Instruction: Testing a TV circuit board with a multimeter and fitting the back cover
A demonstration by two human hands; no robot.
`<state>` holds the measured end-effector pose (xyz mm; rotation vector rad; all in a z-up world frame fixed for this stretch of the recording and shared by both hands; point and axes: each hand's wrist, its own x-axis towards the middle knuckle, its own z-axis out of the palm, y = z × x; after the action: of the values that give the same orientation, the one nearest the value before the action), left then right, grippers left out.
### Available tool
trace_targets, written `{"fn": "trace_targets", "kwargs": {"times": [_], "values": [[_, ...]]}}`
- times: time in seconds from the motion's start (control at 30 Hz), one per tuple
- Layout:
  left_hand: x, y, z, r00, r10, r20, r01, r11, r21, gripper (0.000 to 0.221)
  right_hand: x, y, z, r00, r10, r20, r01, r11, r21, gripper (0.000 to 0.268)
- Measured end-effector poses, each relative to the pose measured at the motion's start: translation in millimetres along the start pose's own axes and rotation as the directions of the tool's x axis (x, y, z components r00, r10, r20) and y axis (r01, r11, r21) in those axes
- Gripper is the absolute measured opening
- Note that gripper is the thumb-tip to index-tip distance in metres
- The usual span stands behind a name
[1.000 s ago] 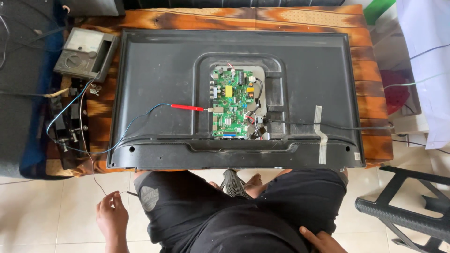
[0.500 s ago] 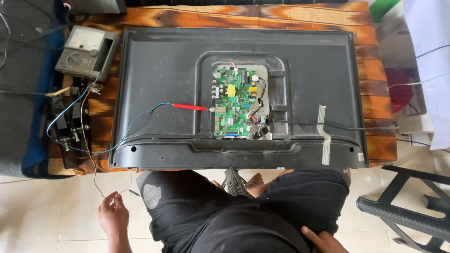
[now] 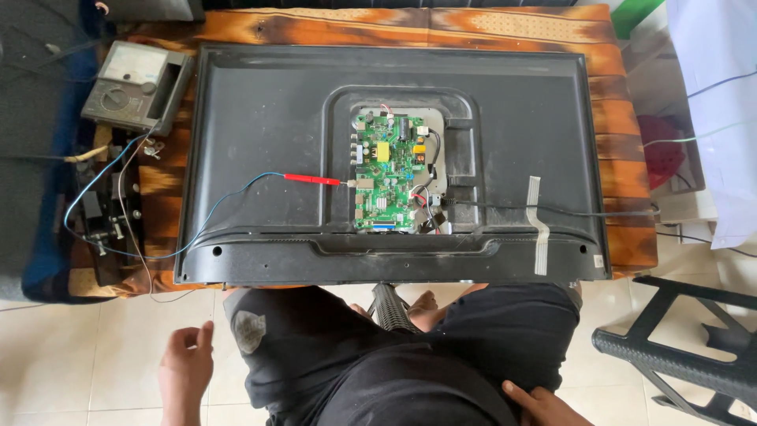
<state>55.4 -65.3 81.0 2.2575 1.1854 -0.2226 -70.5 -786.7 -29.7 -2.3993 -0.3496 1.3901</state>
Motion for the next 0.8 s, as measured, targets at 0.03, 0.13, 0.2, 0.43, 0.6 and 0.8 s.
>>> {"fn": "trace_targets", "kwargs": {"times": [0.03,0.13,0.2,0.43,0.6,0.8], "values": [[-10.4,12.5,-8.6,0.978,-0.010,0.208,-0.017,0.992,0.125,0.049,-8.4,-14.4,-14.8,0.996,0.035,0.080,-0.037,0.999,0.020,0.089],[-34.9,15.2,5.7,0.868,-0.151,0.473,-0.042,0.927,0.373,0.084,-44.3,-154.5,-149.3,0.896,0.138,0.423,-0.406,0.642,0.651,0.073],[-61.0,22.9,18.1,0.852,-0.163,0.498,-0.035,0.931,0.364,0.082,-27.1,-122.8,-144.0,0.853,0.060,0.519,-0.404,0.706,0.582,0.066],[-92.0,41.9,38.1,0.887,-0.234,0.398,0.068,0.918,0.390,0.116,-7.7,-71.9,-114.1,0.774,-0.103,0.625,-0.492,0.524,0.695,0.066],[-69.6,-29.8,103.8,0.973,-0.161,0.162,0.106,0.947,0.304,0.134,-3.1,-74.6,-124.0,0.727,-0.253,0.638,-0.453,0.521,0.723,0.067],[-198.3,219.8,37.4,0.947,0.177,0.268,-0.308,0.740,0.598,0.073,-26.1,-94.4,-147.4,0.685,-0.380,0.622,-0.357,0.569,0.741,0.076]]}}
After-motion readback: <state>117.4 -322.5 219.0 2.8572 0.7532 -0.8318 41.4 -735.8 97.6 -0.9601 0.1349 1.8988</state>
